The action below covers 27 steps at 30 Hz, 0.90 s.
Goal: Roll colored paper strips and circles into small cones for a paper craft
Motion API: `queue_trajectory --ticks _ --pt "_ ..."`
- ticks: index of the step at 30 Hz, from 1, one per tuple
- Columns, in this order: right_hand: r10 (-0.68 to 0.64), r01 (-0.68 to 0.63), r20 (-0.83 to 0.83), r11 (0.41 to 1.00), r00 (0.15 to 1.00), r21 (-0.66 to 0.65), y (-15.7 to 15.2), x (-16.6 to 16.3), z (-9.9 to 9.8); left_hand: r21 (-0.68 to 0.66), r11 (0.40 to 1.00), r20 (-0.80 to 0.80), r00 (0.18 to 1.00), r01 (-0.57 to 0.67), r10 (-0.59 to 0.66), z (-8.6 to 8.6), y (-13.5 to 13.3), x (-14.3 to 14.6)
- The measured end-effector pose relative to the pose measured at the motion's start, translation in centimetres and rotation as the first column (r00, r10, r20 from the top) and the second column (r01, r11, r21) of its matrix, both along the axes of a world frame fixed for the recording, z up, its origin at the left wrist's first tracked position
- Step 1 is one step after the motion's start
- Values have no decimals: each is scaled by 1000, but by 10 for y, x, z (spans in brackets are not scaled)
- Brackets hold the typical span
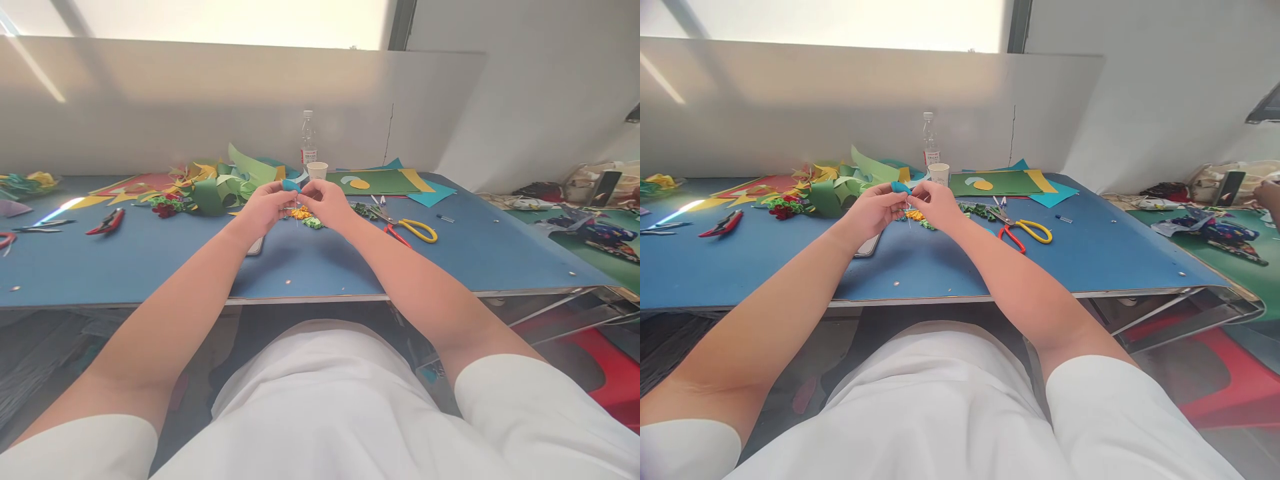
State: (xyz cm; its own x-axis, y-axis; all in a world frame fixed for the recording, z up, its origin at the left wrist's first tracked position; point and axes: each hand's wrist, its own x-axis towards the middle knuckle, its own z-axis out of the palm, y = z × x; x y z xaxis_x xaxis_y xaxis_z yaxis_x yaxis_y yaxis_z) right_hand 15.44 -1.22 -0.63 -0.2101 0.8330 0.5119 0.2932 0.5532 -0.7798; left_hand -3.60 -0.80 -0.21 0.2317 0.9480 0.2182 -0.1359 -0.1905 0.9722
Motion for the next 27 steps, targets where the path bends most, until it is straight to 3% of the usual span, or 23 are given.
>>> queue_trajectory --ticks 13,27 --pt "95 -114 -209 990 973 -80 2 1 3 -24 997 -15 997 69 -69 6 -10 4" --pt "145 -177 -255 978 956 -109 -1 4 6 -6 997 -17 996 82 -82 4 -6 3"
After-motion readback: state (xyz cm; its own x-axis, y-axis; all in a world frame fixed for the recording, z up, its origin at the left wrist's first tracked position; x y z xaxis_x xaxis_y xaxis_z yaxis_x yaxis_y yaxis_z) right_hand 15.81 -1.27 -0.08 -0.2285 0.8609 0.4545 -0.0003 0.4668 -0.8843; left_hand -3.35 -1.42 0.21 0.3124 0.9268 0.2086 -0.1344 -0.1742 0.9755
